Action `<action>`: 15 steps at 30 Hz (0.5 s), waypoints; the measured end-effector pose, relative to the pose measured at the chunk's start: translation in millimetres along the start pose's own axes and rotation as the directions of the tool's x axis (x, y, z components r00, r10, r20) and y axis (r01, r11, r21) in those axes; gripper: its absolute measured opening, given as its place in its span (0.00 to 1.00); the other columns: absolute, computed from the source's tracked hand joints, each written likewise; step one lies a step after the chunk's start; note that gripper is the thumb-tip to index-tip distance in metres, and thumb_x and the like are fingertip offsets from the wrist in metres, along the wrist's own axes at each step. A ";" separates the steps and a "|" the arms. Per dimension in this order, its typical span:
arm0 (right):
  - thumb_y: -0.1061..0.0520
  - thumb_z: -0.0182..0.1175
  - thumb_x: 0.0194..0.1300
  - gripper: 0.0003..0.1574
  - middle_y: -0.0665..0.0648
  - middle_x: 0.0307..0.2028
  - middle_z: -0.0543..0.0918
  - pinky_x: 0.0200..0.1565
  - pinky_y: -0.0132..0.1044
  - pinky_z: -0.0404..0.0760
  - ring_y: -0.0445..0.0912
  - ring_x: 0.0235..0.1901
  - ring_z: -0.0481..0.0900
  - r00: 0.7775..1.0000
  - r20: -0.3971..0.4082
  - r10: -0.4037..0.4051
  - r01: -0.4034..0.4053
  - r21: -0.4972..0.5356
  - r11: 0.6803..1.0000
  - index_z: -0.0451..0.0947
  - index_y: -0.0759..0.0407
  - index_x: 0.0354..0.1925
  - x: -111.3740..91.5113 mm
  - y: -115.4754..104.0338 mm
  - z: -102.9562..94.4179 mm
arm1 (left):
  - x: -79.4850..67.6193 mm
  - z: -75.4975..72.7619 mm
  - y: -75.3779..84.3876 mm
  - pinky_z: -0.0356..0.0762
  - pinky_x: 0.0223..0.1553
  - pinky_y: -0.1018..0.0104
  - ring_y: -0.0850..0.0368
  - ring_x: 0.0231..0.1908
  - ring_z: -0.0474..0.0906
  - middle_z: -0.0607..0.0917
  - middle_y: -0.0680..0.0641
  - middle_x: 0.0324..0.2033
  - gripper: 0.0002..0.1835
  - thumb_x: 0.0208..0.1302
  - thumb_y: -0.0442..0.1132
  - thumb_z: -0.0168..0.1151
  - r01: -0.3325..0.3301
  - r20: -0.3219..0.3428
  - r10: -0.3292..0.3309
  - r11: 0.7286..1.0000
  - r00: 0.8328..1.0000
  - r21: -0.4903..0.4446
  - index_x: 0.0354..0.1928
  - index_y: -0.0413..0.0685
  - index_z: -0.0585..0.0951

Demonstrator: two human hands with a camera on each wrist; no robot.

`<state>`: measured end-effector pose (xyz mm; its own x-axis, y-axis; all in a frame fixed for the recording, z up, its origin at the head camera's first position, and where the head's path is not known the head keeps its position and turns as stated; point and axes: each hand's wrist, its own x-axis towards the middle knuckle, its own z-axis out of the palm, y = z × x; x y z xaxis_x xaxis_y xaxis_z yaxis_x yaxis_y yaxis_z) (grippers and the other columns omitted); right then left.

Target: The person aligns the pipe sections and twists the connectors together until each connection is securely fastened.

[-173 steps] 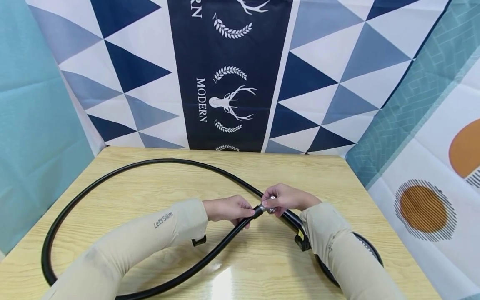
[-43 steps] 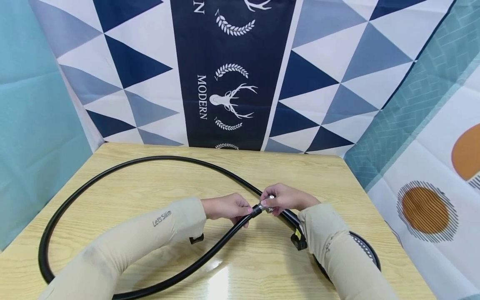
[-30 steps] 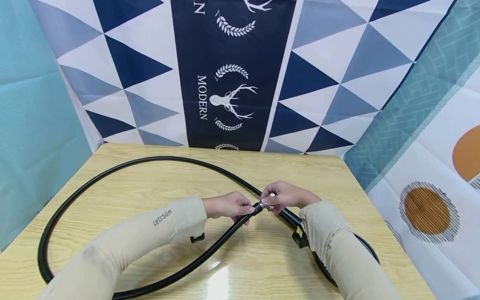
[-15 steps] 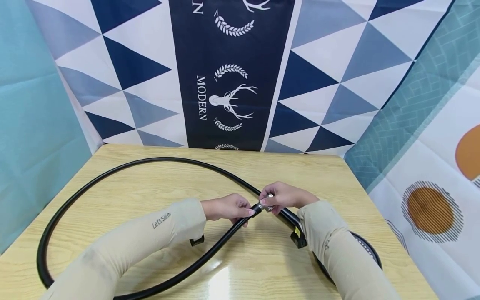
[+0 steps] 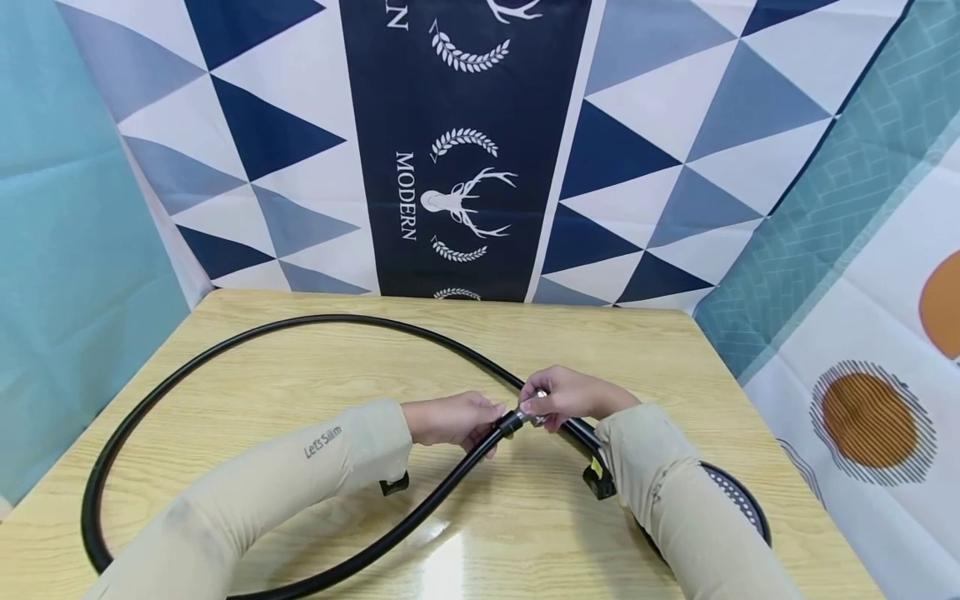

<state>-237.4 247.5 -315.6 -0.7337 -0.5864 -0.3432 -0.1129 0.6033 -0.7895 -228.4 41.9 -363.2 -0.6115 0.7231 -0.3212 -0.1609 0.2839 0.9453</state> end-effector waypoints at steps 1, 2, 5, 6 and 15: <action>0.63 0.54 0.69 0.10 0.52 0.27 0.74 0.33 0.39 0.81 0.43 0.25 0.75 1.000 0.001 0.001 -0.001 -0.004 1.000 0.73 0.73 0.41 0.0 -0.7 0.3 | -0.2 0.1 -0.4 0.71 0.24 0.70 0.60 0.21 0.73 0.77 0.49 0.18 0.20 0.78 0.41 0.38 0.003 0.002 -0.003 1.000 1.000 -0.006 0.35 0.33 0.75; 0.63 0.54 0.69 0.10 0.52 0.27 0.74 0.33 0.39 0.81 0.43 0.25 0.75 1.000 0.003 0.001 0.000 -0.008 1.000 0.73 0.73 0.41 0.1 -1.3 0.5 | -0.4 0.0 -0.7 0.71 0.24 0.70 0.61 0.21 0.73 0.77 0.49 0.18 0.20 0.78 0.40 0.39 0.005 0.006 -0.005 1.000 1.000 -0.009 0.38 0.30 0.75; 0.64 0.54 0.68 0.10 0.52 0.26 0.74 0.33 0.39 0.81 0.43 0.25 0.75 1.000 0.008 0.008 -0.008 -0.010 1.000 0.73 0.73 0.41 0.8 -2.4 1.0 | -0.8 -0.3 -1.1 0.71 0.24 0.71 0.61 0.21 0.72 0.77 0.48 0.18 0.19 0.77 0.36 0.41 -0.002 0.012 0.002 1.000 1.000 0.003 0.45 0.21 0.73; 0.64 0.54 0.68 0.10 0.52 0.26 0.74 0.33 0.38 0.81 0.43 0.25 0.75 1.000 0.008 0.010 -0.010 -0.008 1.000 0.73 0.73 0.41 0.8 -2.6 0.6 | -0.8 -0.5 -0.8 0.71 0.24 0.71 0.61 0.21 0.72 0.77 0.48 0.18 0.19 0.76 0.35 0.41 -0.006 0.010 0.006 1.000 1.000 0.007 0.46 0.20 0.73; 0.63 0.55 0.68 0.11 0.51 0.25 0.73 0.33 0.37 0.81 0.43 0.25 0.76 1.000 0.015 0.006 -0.006 -0.002 1.000 0.73 0.74 0.42 0.7 -3.0 -4.0 | 0.5 -0.7 2.6 0.71 0.25 0.72 0.62 0.22 0.72 0.76 0.50 0.19 0.18 0.76 0.36 0.42 -0.019 -0.003 0.019 0.998 1.000 0.053 0.47 0.22 0.74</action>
<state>-240.3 247.4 -311.4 -0.7240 -0.5909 -0.3559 -0.1099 0.6082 -0.7862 -229.6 42.6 -360.8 -0.6166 0.7266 -0.3031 -0.1083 0.3030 0.9468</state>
